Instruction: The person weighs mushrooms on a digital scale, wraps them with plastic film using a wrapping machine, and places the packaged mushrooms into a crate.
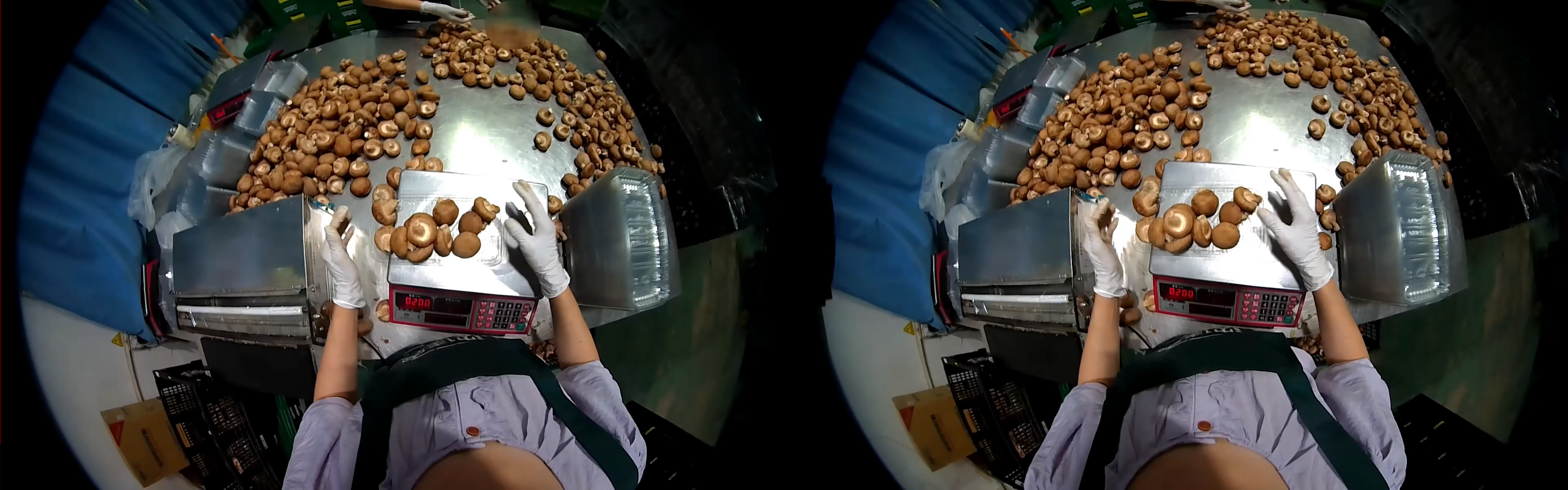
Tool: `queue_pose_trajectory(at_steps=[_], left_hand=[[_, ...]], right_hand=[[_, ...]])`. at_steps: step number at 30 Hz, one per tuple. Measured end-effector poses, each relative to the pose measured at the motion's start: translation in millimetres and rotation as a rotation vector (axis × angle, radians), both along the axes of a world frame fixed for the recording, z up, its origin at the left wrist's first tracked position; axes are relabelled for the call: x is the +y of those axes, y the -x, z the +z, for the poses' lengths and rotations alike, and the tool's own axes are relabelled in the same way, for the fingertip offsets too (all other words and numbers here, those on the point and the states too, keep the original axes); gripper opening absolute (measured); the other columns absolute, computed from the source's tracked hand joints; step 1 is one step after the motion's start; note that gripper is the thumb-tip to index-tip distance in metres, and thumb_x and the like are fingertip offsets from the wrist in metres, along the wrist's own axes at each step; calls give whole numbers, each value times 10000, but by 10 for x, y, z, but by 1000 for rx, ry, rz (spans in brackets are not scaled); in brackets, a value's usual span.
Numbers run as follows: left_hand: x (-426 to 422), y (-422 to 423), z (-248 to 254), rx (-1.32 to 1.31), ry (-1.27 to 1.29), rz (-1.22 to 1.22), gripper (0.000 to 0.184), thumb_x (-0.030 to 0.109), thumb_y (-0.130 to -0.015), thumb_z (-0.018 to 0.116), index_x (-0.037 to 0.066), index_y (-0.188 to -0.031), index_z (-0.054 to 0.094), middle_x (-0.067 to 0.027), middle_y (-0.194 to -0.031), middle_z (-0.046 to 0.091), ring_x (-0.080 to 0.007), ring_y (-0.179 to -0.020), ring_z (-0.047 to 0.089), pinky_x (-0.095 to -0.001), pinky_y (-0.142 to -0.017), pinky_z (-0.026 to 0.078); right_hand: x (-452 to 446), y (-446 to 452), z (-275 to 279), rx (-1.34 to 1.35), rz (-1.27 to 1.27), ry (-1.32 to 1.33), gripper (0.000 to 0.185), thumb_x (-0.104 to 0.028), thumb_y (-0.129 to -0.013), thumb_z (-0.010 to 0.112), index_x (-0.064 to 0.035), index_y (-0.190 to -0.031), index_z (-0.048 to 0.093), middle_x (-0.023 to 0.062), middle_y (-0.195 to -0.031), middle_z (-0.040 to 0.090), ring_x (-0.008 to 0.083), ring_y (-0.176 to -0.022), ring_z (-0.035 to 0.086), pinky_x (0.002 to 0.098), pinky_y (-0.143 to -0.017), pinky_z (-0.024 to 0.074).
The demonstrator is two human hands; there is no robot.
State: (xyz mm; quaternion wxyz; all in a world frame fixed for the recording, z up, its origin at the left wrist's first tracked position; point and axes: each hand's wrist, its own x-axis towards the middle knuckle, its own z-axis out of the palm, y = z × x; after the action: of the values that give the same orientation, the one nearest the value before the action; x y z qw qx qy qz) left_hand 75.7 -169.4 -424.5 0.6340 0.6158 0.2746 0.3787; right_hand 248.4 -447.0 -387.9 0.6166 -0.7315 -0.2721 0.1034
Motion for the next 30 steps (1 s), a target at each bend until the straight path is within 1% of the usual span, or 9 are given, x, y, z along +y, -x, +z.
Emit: queue_pose_trajectory(at_steps=[3,7,15,17,21,25,27,28,30], left_hand=[[79,42,91,58,-3,25,562,480,-977,359,6,-1193,571,-122,-1207,555,-238,-1106,534,-360,-923,451],[68,77,230,102,29,-17,493,442,-966,433,22,-1167,596,-89,-1167,576,-197,-1062,547,-334,-898,453],[18,19,171,281,-113,-148,333,256,-929,564,24,-1166,601,-70,-1156,596,-203,-1072,544,-340,-945,419],[-12,49,240,288,-79,-251,460,285,-873,639,53,-1258,541,-114,-1294,513,-247,-1206,465,-381,-1013,370],[-150,-17,412,355,-395,-499,961,379,-627,819,180,-1429,327,-181,-1517,129,-330,-1393,179,-442,-1111,241],[-209,-109,331,361,-598,-543,896,354,-650,805,143,-1402,367,-204,-1479,228,-359,-1365,242,-414,-1107,256],[-226,-152,321,457,-788,-424,772,327,-680,789,110,-1344,459,-190,-1414,363,-313,-1327,330,-397,-1094,279],[-299,-158,337,414,-745,-300,549,284,-741,743,73,-1218,571,-177,-1304,474,-314,-1227,433,-395,-1043,341],[-330,-158,338,441,-789,-263,462,271,-769,713,62,-1164,599,-168,-1245,509,-311,-1180,456,-392,-1008,365]], right_hand=[[-132,28,75,-24,-42,68,557,-125,-843,665,-45,-1343,435,184,-1423,344,239,-1277,402,352,-1033,411],[-284,50,-37,-84,-99,152,554,-214,-844,670,-44,-1329,466,131,-1303,524,210,-1219,482,338,-1001,392],[-243,158,59,-53,-85,204,508,-214,-837,679,-40,-1285,515,148,-1267,545,225,-1172,521,329,-993,402],[-183,184,70,-105,-80,244,494,-206,-832,687,-44,-1270,527,158,-1224,561,231,-1155,531,321,-981,411],[19,267,224,-107,-11,143,478,-168,-813,695,-38,-1246,539,166,-1171,573,249,-1132,538,319,-965,426],[393,333,334,-299,197,118,496,-113,-760,692,-51,-1229,544,150,-1239,540,284,-1141,523,359,-986,419],[604,383,354,-524,328,179,497,-88,-761,661,-66,-1240,531,149,-1256,527,314,-1143,512,377,-975,426],[716,412,298,-580,388,180,488,-78,-778,629,-83,-1252,514,158,-1255,519,327,-1133,508,381,-957,437],[843,430,178,-616,424,257,445,-81,-797,605,-93,-1234,524,144,-1249,527,337,-1100,514,375,-908,464]])
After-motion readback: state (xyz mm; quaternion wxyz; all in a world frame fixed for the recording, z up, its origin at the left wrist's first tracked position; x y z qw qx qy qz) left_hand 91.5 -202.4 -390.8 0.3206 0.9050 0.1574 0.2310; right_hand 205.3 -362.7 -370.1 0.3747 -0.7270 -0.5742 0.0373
